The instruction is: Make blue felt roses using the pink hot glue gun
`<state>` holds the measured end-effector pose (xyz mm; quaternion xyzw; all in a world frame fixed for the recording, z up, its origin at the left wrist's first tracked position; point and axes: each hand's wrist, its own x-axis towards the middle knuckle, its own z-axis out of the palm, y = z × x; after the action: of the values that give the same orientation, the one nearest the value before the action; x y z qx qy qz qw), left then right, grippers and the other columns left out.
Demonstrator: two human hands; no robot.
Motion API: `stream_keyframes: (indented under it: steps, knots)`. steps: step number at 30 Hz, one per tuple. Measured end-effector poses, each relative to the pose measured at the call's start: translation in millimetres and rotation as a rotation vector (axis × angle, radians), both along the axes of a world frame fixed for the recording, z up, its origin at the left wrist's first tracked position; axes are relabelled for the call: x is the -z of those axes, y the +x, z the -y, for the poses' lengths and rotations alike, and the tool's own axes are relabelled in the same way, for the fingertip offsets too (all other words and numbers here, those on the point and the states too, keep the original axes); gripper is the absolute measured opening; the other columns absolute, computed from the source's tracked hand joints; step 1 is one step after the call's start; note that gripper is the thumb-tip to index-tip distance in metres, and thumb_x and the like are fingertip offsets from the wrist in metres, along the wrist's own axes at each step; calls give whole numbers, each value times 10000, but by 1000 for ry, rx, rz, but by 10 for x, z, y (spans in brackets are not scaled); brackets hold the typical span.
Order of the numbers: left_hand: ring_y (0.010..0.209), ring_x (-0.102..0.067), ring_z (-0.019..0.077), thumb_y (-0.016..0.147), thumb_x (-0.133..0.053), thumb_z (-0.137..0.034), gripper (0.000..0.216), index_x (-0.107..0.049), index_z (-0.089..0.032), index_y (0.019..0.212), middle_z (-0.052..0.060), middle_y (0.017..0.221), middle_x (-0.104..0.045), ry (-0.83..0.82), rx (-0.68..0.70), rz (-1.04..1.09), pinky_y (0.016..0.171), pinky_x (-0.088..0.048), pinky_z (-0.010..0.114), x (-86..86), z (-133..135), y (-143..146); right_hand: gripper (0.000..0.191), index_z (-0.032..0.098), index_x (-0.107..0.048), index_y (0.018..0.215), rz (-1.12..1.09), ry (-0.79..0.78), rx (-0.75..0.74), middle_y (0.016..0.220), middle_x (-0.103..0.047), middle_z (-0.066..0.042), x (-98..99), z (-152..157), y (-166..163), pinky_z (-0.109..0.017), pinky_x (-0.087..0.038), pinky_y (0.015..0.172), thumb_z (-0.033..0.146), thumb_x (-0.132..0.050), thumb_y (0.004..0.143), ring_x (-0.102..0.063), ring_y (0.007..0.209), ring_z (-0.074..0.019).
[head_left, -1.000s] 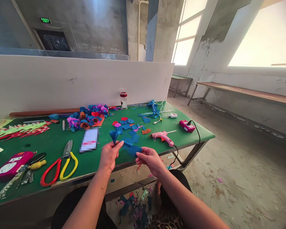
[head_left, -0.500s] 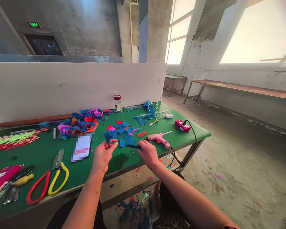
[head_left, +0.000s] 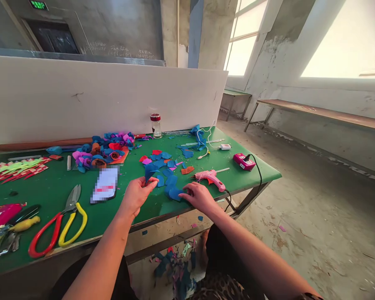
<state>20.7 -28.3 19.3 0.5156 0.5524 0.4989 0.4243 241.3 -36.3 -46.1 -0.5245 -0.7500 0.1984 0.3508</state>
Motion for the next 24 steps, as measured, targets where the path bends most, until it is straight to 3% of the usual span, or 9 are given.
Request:
stream_keyframes:
  steps: [5,11,16,18,21,24]
  knots:
    - [414,-337,68,538,-787,-427,359,-716,-147,751,-23,529,-524,25,-57,31,392,-193,225,-60,-18,-89,125,210,-630,678,-12,-61,109,729,-587,0,-50,-74,-124,-257,-276,557,166,-746,684,-495,637,-146]
    - [387,-233,25,532,-799,-461,445,-687,-121,797,-56,544,-455,-101,46,134,371,-117,206,56,127,-76,90,217,-585,763,-199,-49,163,682,-616,0,-99,-57,-69,-262,-383,556,283,-594,823,-515,553,-141]
    - [415,-273,11,543,-813,-440,540,-655,-153,971,-12,803,-592,-159,122,128,363,-144,195,98,252,141,240,213,-525,784,-659,-171,-50,521,-531,51,-162,157,-286,-226,-410,450,437,-598,829,-521,445,-124]
    - [403,-260,5,522,-825,-414,502,-634,-147,901,-42,734,-562,-172,126,169,362,-146,192,100,279,190,263,211,-518,775,-740,-214,-104,507,-523,60,-186,225,-368,-217,-408,436,451,-616,819,-517,432,-118]
    - [376,-226,6,510,-821,-403,414,-572,-142,714,-104,534,-400,-172,94,229,360,-142,192,98,273,155,255,205,-562,856,-614,-156,-107,646,-616,21,-216,283,-381,-238,-463,517,459,-582,855,-581,538,-133]
    - [369,-246,6,499,-822,-388,409,-564,-140,697,-104,516,-403,-135,28,230,356,-156,190,94,230,28,253,208,-628,946,-167,33,-115,879,-689,-44,-217,311,-327,-308,-484,761,433,-516,918,-629,821,-184]
